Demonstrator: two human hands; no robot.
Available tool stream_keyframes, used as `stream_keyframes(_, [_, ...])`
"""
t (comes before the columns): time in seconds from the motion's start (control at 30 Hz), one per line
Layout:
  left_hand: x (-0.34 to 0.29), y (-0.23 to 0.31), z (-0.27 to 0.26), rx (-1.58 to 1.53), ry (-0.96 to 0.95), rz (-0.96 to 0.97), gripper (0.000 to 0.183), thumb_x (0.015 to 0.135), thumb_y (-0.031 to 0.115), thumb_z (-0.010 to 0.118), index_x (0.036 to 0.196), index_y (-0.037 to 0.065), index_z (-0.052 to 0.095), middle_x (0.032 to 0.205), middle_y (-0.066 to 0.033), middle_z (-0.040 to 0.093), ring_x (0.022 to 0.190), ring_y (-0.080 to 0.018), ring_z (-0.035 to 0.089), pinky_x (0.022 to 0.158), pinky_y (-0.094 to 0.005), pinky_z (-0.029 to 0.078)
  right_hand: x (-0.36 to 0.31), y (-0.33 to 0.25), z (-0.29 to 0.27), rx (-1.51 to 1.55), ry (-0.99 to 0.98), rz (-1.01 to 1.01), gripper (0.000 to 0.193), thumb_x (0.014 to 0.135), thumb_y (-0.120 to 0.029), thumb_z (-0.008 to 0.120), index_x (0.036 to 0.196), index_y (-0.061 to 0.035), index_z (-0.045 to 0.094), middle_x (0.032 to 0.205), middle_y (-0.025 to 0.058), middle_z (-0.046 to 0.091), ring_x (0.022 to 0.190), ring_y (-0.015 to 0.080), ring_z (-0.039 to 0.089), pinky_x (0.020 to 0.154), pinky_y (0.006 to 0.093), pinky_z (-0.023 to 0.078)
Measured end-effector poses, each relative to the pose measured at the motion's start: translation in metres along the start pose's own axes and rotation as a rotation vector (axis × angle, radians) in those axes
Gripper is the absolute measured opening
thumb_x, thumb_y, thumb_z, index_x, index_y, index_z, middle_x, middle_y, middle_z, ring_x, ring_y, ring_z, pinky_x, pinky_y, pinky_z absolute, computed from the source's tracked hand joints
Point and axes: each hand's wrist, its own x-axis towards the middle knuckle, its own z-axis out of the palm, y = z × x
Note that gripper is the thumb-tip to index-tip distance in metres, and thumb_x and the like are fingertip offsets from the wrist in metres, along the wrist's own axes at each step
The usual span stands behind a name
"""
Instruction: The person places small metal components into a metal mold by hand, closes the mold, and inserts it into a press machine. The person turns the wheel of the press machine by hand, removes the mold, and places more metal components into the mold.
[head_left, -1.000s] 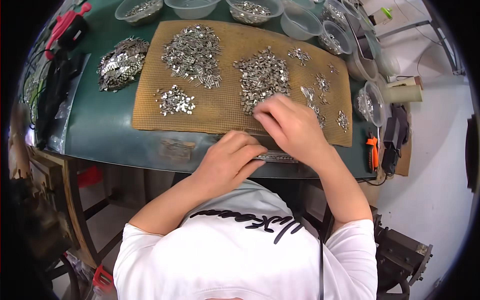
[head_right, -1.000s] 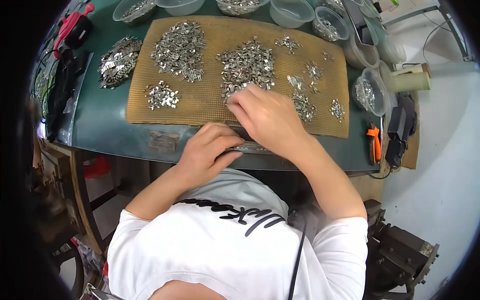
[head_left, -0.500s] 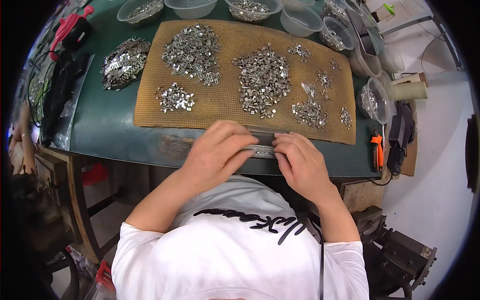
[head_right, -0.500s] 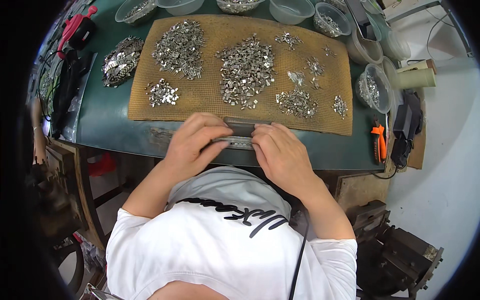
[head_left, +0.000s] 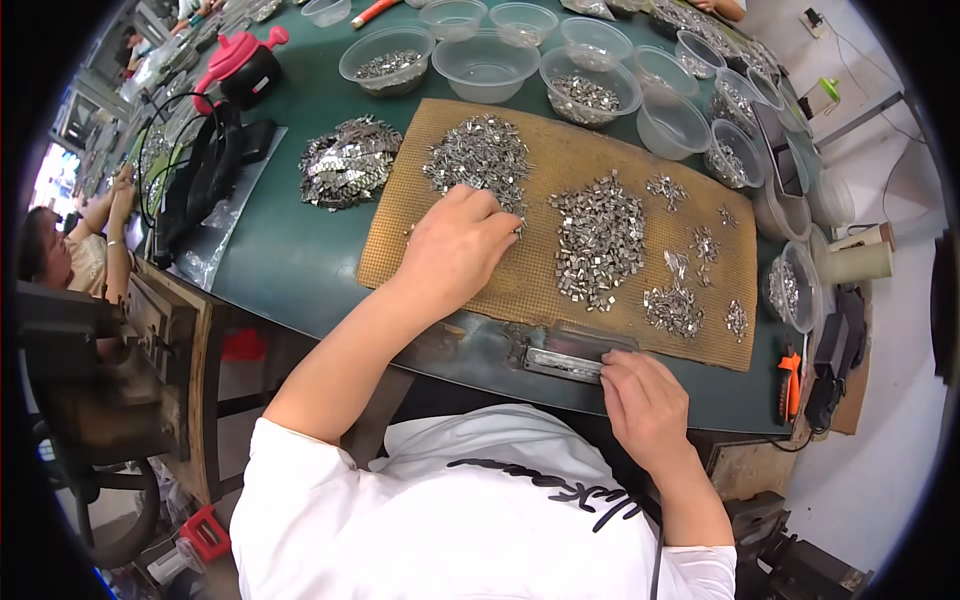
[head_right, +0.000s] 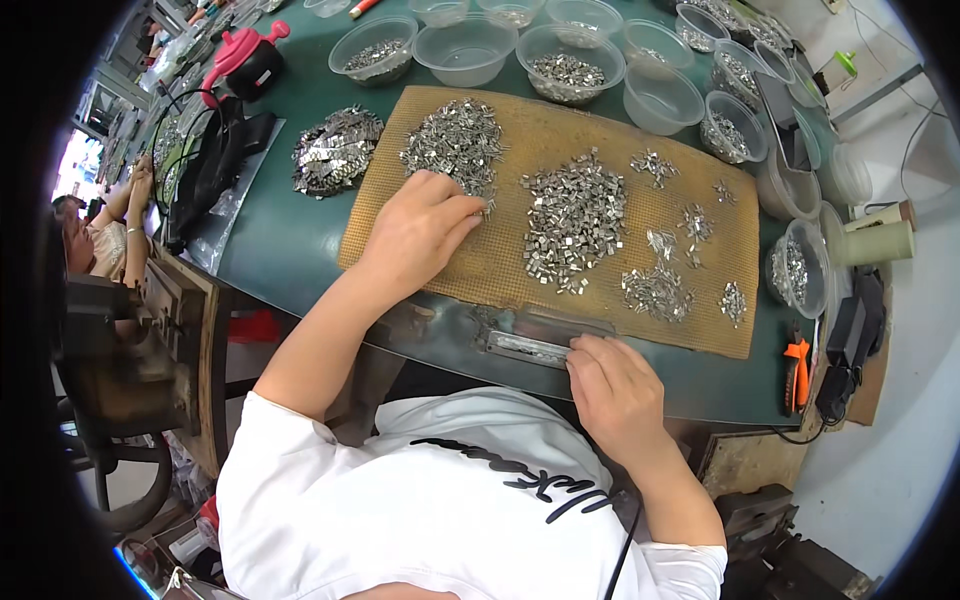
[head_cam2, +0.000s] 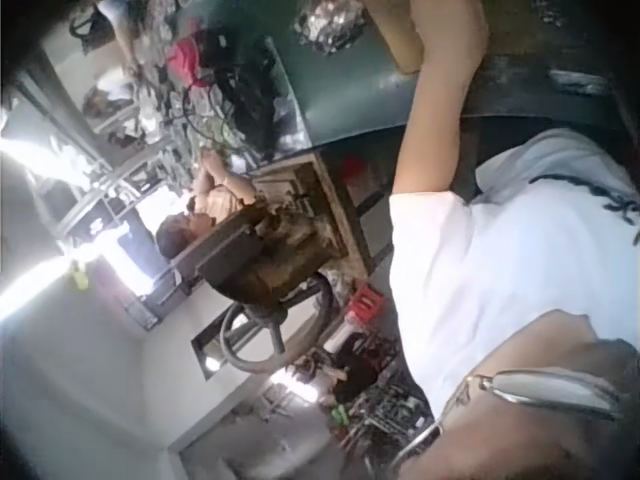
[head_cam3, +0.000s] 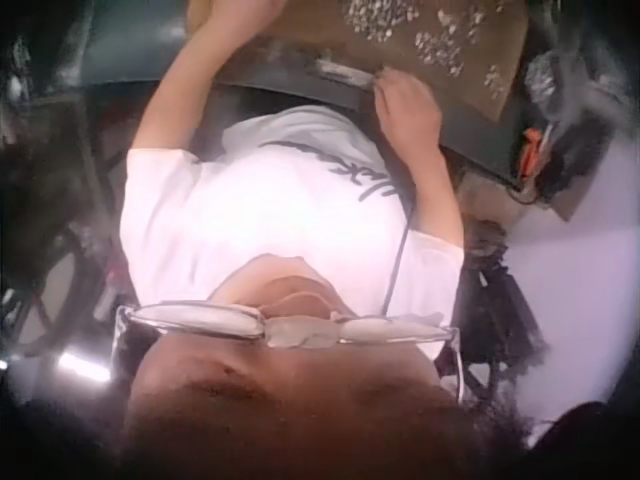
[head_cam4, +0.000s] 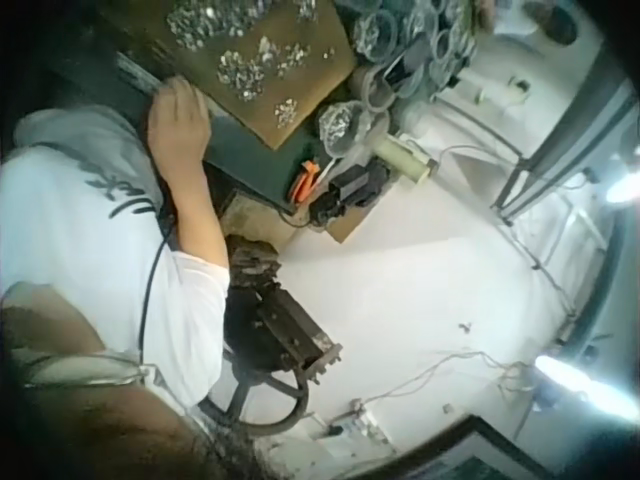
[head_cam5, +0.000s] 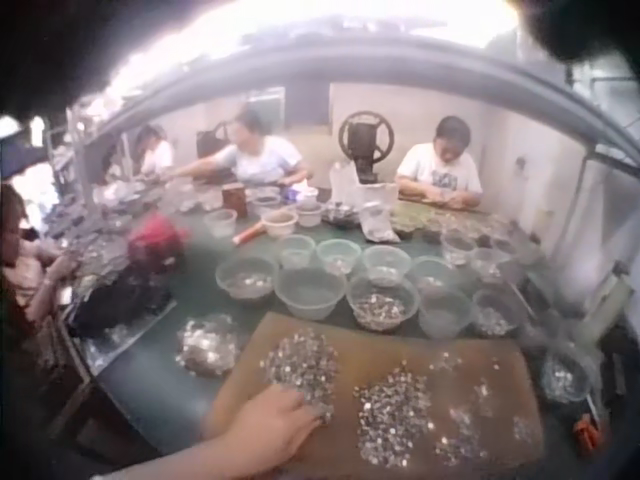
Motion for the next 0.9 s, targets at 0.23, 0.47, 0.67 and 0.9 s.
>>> stream_keyframes(0.23, [0.009, 0.006, 0.032, 0.119, -0.098, 0.064, 0.014, 0.082, 0.012, 0.077, 0.094, 0.008, 0.071, 0.091, -0.0085, 0.062, 0.092, -0.03, 0.06, 0.083, -0.0396, 0.053, -0.017, 0.013, 0.006, -0.036, 0.044, -0.01, 0.02, 0.081, -0.001, 0.078, 0.1, -0.0009, 0.07, 0.107, 0.0121, 0.075, 0.099, 0.0278, 0.074, 0.088, 0.0403, 0.058])
stream_keyframes(0.47, [0.01, 0.002, 0.049, 0.14, -0.066, 0.072, 0.011, 0.086, 0.006, 0.073, 0.097, 0.006, 0.069, 0.092, -0.0093, 0.061, 0.093, -0.0314, 0.06, 0.083, -0.0413, 0.051, -0.014, 0.034, 0.021, 0.141, 0.074, 0.069, 0.016, 0.081, -0.002, 0.077, 0.094, -0.0036, 0.068, 0.104, 0.0093, 0.075, 0.09, 0.0279, 0.073, 0.084, 0.0398, 0.058])
stream_keyframes(0.67, [0.01, -0.001, 0.044, 0.122, -0.05, 0.053, 0.013, 0.087, 0.007, 0.073, 0.098, 0.006, 0.068, 0.094, -0.0087, 0.061, 0.094, -0.0302, 0.06, 0.083, -0.0412, 0.051, -0.007, 0.025, 0.017, 0.089, 0.054, 0.086, 0.016, 0.081, -0.002, 0.077, 0.094, -0.0026, 0.067, 0.103, 0.0089, 0.074, 0.09, 0.0272, 0.072, 0.084, 0.0387, 0.059])
stream_keyframes(0.9, [0.013, -0.008, 0.03, 0.163, -0.068, 0.062, 0.013, 0.086, 0.008, 0.073, 0.097, 0.005, 0.067, 0.093, -0.0095, 0.06, 0.094, -0.0319, 0.059, 0.084, -0.0415, 0.051, 0.006, 0.018, 0.015, -0.039, 0.053, -0.042, 0.017, 0.079, -0.002, 0.072, 0.096, -0.0021, 0.069, 0.107, 0.011, 0.073, 0.097, 0.0275, 0.073, 0.087, 0.0388, 0.059])
